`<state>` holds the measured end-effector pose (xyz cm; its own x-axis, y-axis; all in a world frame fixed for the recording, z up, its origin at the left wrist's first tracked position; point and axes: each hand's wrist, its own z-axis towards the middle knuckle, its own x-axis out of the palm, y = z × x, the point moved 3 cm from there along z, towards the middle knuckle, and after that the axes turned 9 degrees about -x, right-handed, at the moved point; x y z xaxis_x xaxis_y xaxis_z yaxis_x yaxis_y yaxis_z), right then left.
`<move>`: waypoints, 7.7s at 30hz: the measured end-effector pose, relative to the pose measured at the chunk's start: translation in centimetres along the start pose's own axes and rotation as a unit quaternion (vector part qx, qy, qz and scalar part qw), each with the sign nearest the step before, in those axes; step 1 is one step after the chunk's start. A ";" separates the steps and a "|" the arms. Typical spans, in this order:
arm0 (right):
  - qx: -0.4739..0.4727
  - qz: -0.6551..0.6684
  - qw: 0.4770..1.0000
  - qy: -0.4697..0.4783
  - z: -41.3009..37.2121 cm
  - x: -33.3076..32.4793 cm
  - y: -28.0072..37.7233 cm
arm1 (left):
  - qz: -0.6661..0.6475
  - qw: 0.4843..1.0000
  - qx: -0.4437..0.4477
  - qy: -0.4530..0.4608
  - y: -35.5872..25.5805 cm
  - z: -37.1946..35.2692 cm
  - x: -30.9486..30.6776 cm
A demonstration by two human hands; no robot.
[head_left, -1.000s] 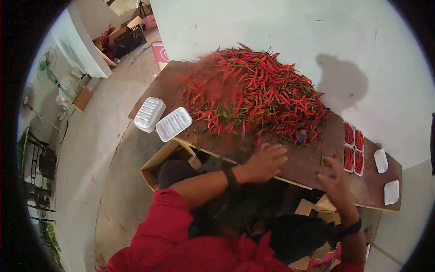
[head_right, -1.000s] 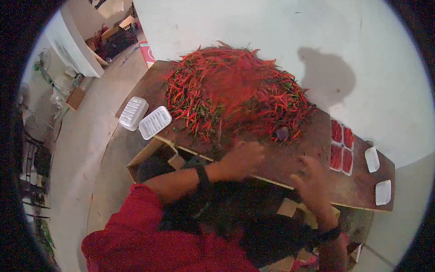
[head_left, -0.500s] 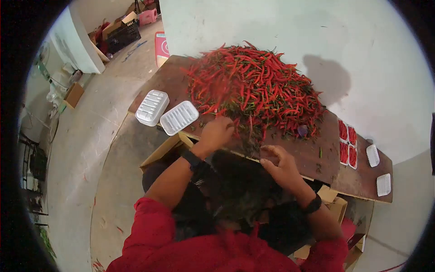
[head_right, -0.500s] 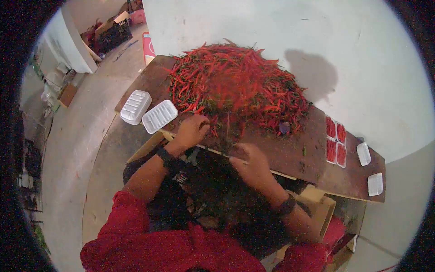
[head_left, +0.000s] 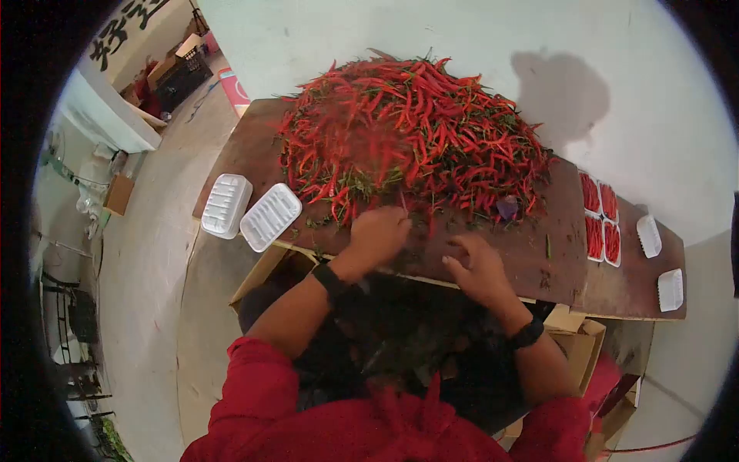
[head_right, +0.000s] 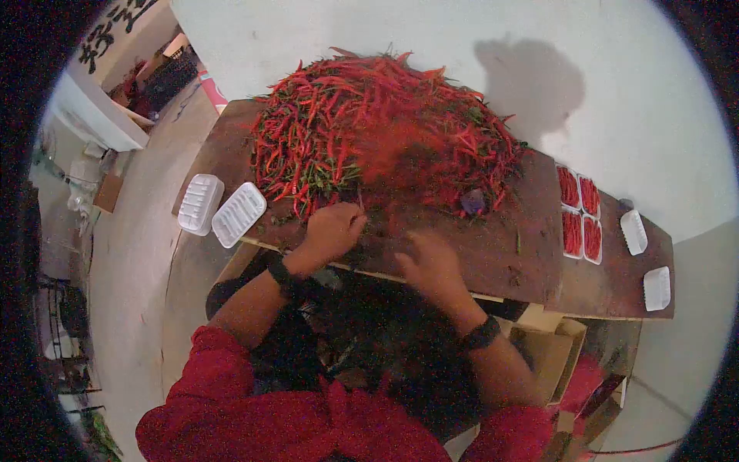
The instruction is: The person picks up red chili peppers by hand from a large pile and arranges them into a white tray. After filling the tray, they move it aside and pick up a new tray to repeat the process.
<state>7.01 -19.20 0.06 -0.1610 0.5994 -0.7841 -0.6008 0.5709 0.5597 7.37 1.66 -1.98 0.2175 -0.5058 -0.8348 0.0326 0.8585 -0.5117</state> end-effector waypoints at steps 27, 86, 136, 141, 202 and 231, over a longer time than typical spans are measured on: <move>0.224 0.443 0.853 0.162 2.1 4.4 2.1 | -0.153 0.951 0.261 0.067 -4.5 -7.6 -0.3; 0.116 0.414 0.898 -0.091 6.1 -8.8 0.8 | -0.485 0.852 -0.080 0.178 -3.5 1.9 -2.9; 0.072 -0.214 0.973 0.037 5.4 -1.0 -5.5 | 0.018 0.876 0.217 0.430 -4.7 -7.6 3.7; 0.104 -0.248 0.961 0.065 5.8 -0.7 -5.3 | -0.059 0.895 0.219 0.385 -5.0 -6.8 2.7; 0.280 0.520 0.804 -0.064 0.9 -2.9 -4.2 | 0.063 0.983 0.152 -0.079 -5.1 3.3 2.2; 0.259 0.420 0.853 -0.167 1.4 -3.0 -5.2 | -0.219 0.971 0.029 0.088 -7.0 1.8 0.5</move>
<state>11.71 -23.16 -0.10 -0.0799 0.9965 0.0241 0.0579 -0.0195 0.9981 9.00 -4.43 1.56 0.0003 -0.8258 -0.5640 0.1395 0.5585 -0.8177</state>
